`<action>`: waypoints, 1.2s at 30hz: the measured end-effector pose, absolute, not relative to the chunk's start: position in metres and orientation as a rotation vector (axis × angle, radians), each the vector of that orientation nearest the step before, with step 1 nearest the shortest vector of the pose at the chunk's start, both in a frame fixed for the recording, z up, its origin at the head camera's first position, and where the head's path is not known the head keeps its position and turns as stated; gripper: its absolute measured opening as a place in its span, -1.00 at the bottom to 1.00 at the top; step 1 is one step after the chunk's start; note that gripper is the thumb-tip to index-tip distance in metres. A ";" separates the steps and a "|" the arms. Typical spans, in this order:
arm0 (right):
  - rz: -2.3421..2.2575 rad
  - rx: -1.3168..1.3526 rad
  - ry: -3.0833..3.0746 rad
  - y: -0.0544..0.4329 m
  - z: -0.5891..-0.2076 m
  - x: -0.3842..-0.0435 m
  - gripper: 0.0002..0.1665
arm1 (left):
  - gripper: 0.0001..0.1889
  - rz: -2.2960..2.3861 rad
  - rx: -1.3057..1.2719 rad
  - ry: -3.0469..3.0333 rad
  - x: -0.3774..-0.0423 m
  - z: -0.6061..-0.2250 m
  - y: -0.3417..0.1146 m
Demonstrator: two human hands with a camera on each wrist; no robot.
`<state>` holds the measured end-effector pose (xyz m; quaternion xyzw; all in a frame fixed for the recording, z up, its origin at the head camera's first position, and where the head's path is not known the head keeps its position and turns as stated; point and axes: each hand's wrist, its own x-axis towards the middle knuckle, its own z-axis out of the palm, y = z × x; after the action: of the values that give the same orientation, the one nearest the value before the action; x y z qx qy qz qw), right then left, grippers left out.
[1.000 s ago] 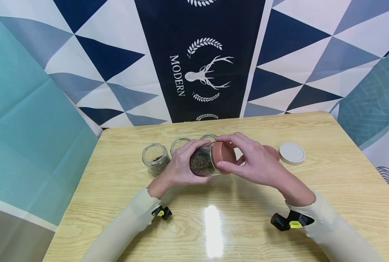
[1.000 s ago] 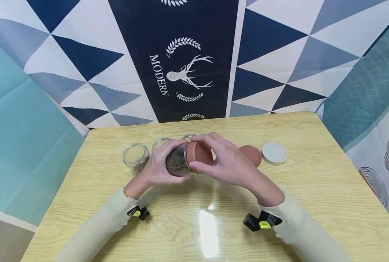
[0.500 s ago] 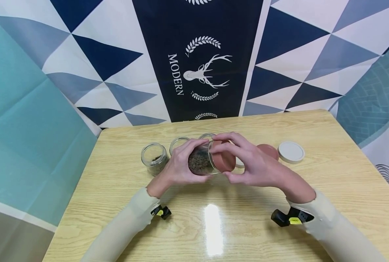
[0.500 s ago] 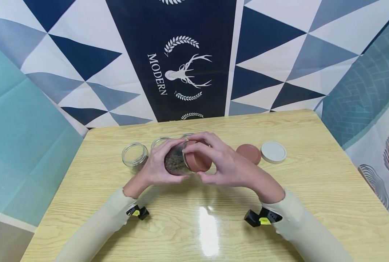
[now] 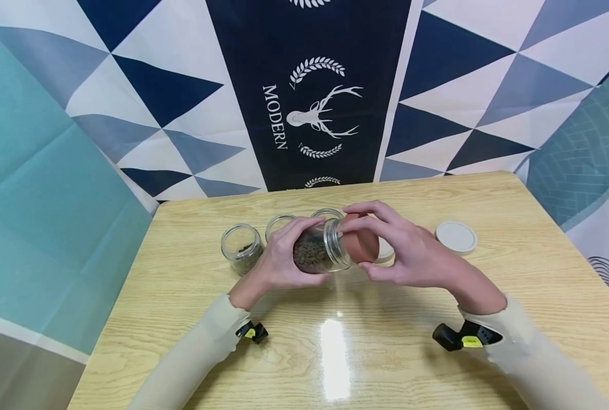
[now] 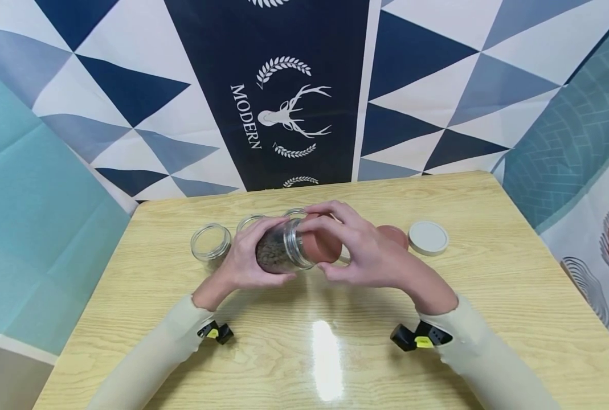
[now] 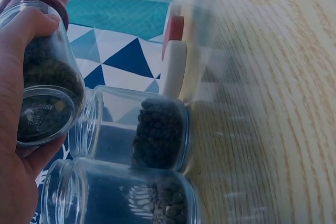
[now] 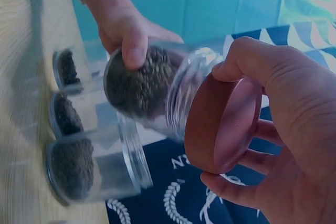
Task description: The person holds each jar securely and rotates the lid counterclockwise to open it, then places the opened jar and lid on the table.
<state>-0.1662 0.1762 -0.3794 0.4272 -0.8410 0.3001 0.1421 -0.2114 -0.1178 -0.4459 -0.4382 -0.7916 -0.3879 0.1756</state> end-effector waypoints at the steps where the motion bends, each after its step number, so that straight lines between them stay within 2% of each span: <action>1: 0.872 1.219 -2.438 0.179 -0.379 -0.167 -0.19 | 0.08 -1.100 -1.237 -2.245 -0.211 -0.446 -0.118; 22: 0.906 0.950 -2.448 0.250 -0.399 -0.171 -0.09 | 0.08 -1.122 -1.227 -2.240 -0.213 -0.449 -0.122; 28: 0.843 0.908 -2.476 0.269 -0.402 -0.176 -0.10 | 0.08 -1.120 -1.224 -2.245 -0.212 -0.449 -0.122; 36: 0.681 0.693 -2.611 0.297 -0.402 -0.189 -0.16 | 0.08 -1.119 -1.219 -2.232 -0.212 -0.448 -0.121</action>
<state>-0.1885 0.2968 -0.4017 0.2447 -0.9224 0.2405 0.1772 -0.2118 -0.1215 -0.4482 -0.4314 -0.7902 -0.3961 0.1807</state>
